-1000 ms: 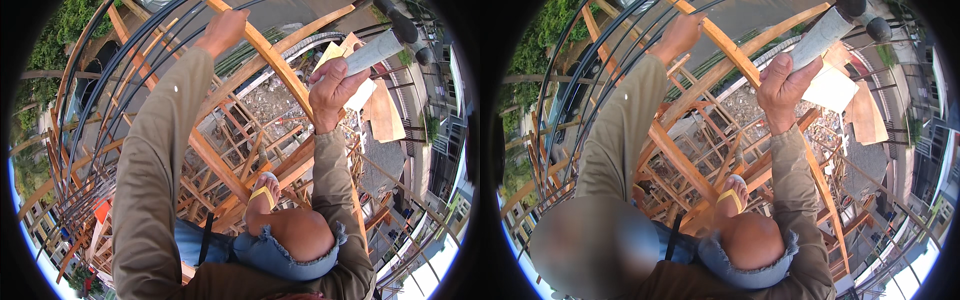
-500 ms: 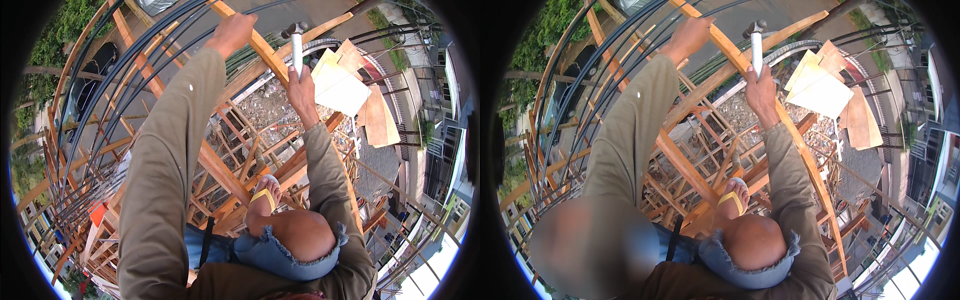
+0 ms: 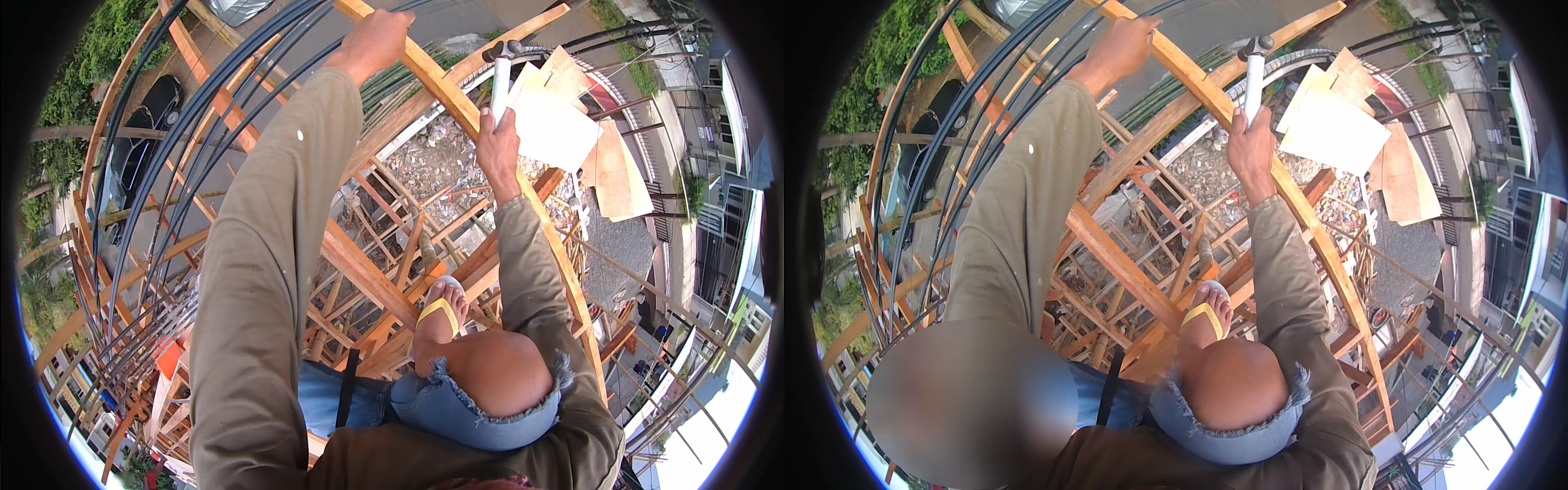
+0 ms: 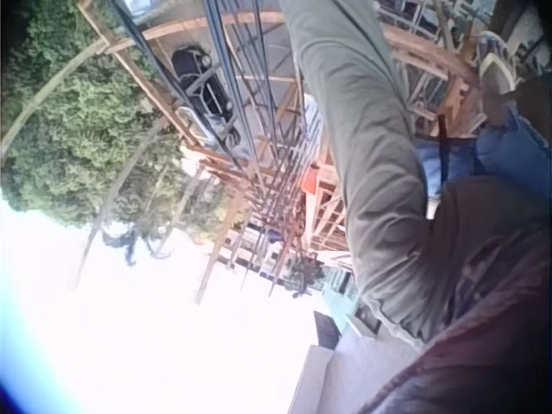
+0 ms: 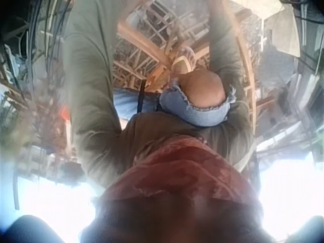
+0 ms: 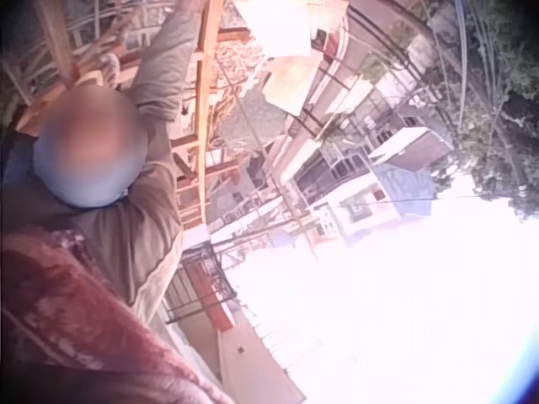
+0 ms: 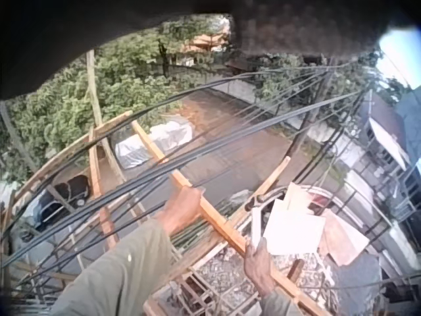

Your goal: The person uses a hammer to drive nails into wooden beams on a roof truss. They retrieve nails from a bucket, position them on the wood, and strike them repeatedly to secure the framing.

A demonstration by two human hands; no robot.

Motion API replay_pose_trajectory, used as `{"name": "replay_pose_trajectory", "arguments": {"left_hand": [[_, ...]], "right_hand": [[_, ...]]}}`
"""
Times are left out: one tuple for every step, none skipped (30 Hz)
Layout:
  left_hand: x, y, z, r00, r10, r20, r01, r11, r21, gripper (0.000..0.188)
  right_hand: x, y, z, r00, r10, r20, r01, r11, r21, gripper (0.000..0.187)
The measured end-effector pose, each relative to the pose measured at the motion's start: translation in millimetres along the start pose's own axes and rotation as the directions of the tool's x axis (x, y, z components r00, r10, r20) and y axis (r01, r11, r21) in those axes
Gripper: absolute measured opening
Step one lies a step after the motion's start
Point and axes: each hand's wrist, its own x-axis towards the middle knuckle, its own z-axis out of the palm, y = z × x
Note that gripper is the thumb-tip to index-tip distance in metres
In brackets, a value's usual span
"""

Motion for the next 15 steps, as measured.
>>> {"name": "replay_pose_trajectory", "arguments": {"left_hand": [[-12.1, -1.0, 6.2, 0.999, -0.012, 0.033, 0.013, 1.0, -0.023, 0.035], [4.2, -0.8, -2.1, 1.0, -0.002, 0.004, 0.002, 1.0, -0.029, 0.035], [10.4, 2.9, -3.7, 1.0, 0.009, -0.01, -0.01, 0.999, -0.042, 0.035], [17.4, 7.1, -5.5, 1.0, 0.021, -0.024, -0.022, 0.998, -0.055, 0.035], [17.7, 6.3, -5.4, 0.999, 0.018, -0.033, -0.02, 0.998, -0.067, 0.035], [14.1, 6.8, -3.6, 1.0, 0.018, -0.013, -0.018, 0.999, -0.038, 0.035], [14.0, 9.6, -2.1, 0.999, 0.035, -0.021, -0.036, 0.999, -0.035, 0.035], [14.4, 5.9, 0.1, 0.999, 0.04, -0.027, -0.041, 0.999, -0.024, 0.035], [10.9, 2.6, 3.3, 0.999, 0.044, -0.024, -0.044, 0.999, -0.012, 0.035], [4.4, -3.4, 4.1, 1.0, 0.027, -0.011, -0.027, 1.0, -0.002, 0.035], [2.6, -5.2, -1.1, 1.0, 0.019, -0.006, -0.019, 1.0, 0.004, 0.035], [-0.5, -5.9, -4.4, 1.0, 0.01, 0.002, -0.01, 1.0, 0.007, 0.035], [-5.9, -5.3, -6.5, 1.0, -0.008, 0.026, 0.008, 1.0, 0.008, 0.036], [-7.2, -0.7, -10.4, 0.999, -0.016, 0.041, 0.015, 1.0, 0.007, 0.036], [-3.3, 4.3, -14.6, 0.999, -0.014, 0.047, 0.014, 1.0, 0.004, 0.036]], "right_hand": [[-10.8, -9.0, 0.2, 0.999, -0.021, -0.05, 0.022, 1.0, 0.02, 0.035], [-8.7, -3.5, -0.7, 0.989, -0.08, -0.123, 0.093, 0.99, 0.104, 0.036], [-2.4, 6.4, 2.7, 0.996, -0.083, -0.037, 0.084, 0.996, 0.026, 0.036], [11.5, 14.7, 7.3, 0.996, -0.077, 0.048, 0.08, 0.995, -0.054, 0.036], [15.3, 5.6, 7.5, 0.987, -0.065, 0.148, 0.084, 0.988, -0.132, 0.036], [16.8, -1.4, 2.8, 0.984, -0.043, 0.17, 0.068, 0.987, -0.144, 0.037], [13.2, -6.1, -8.2, 0.992, -0.071, 0.101, 0.079, 0.994, -0.08, 0.037], [4.4, -28.6, -21.6, 0.994, -0.098, 0.043, 0.099, 0.995, -0.01, 0.037], [-4.0, -45.8, -34.7, 0.966, -0.232, -0.111, 0.243, 0.964, 0.103, 0.035], [-11.7, -71.3, -51.9, 0.948, -0.281, -0.149, 0.314, 0.903, 0.295, 0.029], [-15.5, -98.1, -69.4, 0.877, -0.408, -0.252, 0.48, 0.723, 0.497, 0.03], [-13.3, -120.3, -84.0, 0.751, -0.51, -0.418, 0.659, 0.609, 0.441, 0.036], [-11.7, -129.0, -99.1, 0.688, -0.527, -0.5, 0.719, 0.588, 0.37, 0.039], [-9.1, -125.9, -94.2, 0.651, -0.484, -0.585, 0.756, 0.486, 0.44, 0.039], [-2.7, -119.9, -85.6, 0.606, -0.43, -0.669, 0.795, 0.368, 0.483, 0.038]]}}
